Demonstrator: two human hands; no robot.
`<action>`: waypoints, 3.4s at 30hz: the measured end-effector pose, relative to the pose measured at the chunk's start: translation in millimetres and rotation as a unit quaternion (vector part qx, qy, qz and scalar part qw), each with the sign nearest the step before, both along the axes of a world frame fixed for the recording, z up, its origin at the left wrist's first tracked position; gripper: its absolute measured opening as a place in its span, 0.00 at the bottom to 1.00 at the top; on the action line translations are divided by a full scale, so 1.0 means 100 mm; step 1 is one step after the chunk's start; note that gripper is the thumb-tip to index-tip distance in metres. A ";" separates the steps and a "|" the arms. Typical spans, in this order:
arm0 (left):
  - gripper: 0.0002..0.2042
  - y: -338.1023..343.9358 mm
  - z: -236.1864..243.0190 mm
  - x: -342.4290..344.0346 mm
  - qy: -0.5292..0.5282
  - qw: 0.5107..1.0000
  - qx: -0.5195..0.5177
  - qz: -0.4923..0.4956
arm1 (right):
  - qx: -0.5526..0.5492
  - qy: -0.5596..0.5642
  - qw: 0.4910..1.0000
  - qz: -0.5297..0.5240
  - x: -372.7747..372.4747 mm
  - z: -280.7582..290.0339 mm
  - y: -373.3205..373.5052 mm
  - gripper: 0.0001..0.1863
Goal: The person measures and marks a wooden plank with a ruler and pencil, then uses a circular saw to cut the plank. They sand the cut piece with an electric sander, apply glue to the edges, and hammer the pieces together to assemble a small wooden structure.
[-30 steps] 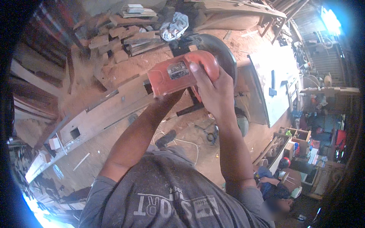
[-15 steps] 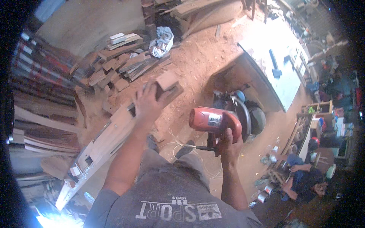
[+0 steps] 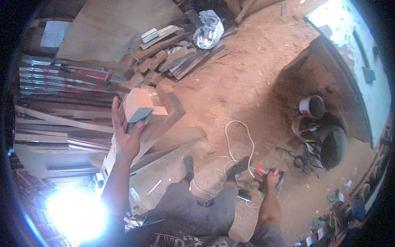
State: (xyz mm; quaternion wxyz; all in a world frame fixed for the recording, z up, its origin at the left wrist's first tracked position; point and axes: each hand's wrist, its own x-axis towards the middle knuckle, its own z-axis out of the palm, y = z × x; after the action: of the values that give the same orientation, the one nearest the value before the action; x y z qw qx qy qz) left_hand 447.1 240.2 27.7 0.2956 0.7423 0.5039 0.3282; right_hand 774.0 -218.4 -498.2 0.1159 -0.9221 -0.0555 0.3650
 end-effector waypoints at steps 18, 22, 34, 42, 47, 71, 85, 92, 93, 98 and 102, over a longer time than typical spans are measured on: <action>0.42 -0.06 0.05 -0.15 0.034 0.995 0.060 0.073 | 0.144 0.130 0.969 0.153 -0.34 -1.56 1.53 0.26; 0.38 -0.04 -0.04 -0.29 -0.019 0.993 0.068 0.095 | 0.061 0.136 0.925 0.350 -1.05 -1.01 1.69 0.27; 0.30 -0.05 -0.06 -0.40 -0.202 0.976 0.067 -0.035 | 0.493 -0.004 0.870 -0.003 -2.11 3.50 2.57 0.23; 0.31 -0.98 0.42 -1.45 -0.198 0.961 0.152 -0.117 | 0.574 -0.014 0.695 0.433 -2.83 6.26 3.39 0.24; 0.34 -1.36 0.34 -2.89 -0.143 0.965 0.203 -0.087 | 0.386 0.288 0.803 0.350 -3.80 6.14 3.43 0.26; 0.35 -1.66 0.00 -5.26 0.038 0.992 -0.030 0.121 | 0.370 0.106 0.550 0.741 -6.04 5.43 3.83 0.32; 0.34 -1.64 -0.02 -5.14 0.078 0.985 -0.055 0.144 | 0.392 0.047 0.513 0.762 -6.01 5.39 3.82 0.35; 0.37 -1.56 0.09 -5.09 0.133 0.986 0.027 0.098 | 0.434 0.097 0.525 0.726 -5.99 5.37 3.73 0.45; 0.36 -1.56 0.09 -5.08 0.148 0.983 0.050 0.098 | 0.458 0.111 0.527 0.707 -5.95 5.38 3.69 0.46; 0.34 -1.55 0.06 -5.07 0.189 0.975 0.069 0.097 | 0.424 -0.102 0.546 0.716 -5.40 5.30 3.41 0.47; 0.36 -1.52 0.10 -5.06 0.233 0.967 0.059 0.084 | 0.442 -0.127 0.535 0.709 -5.22 5.22 3.32 0.43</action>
State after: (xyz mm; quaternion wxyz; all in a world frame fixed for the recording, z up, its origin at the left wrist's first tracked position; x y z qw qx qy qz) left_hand -59.3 88.4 38.0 0.0974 0.7693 0.5993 0.1989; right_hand 251.6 113.3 23.5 0.2038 -0.4495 -0.8591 0.1356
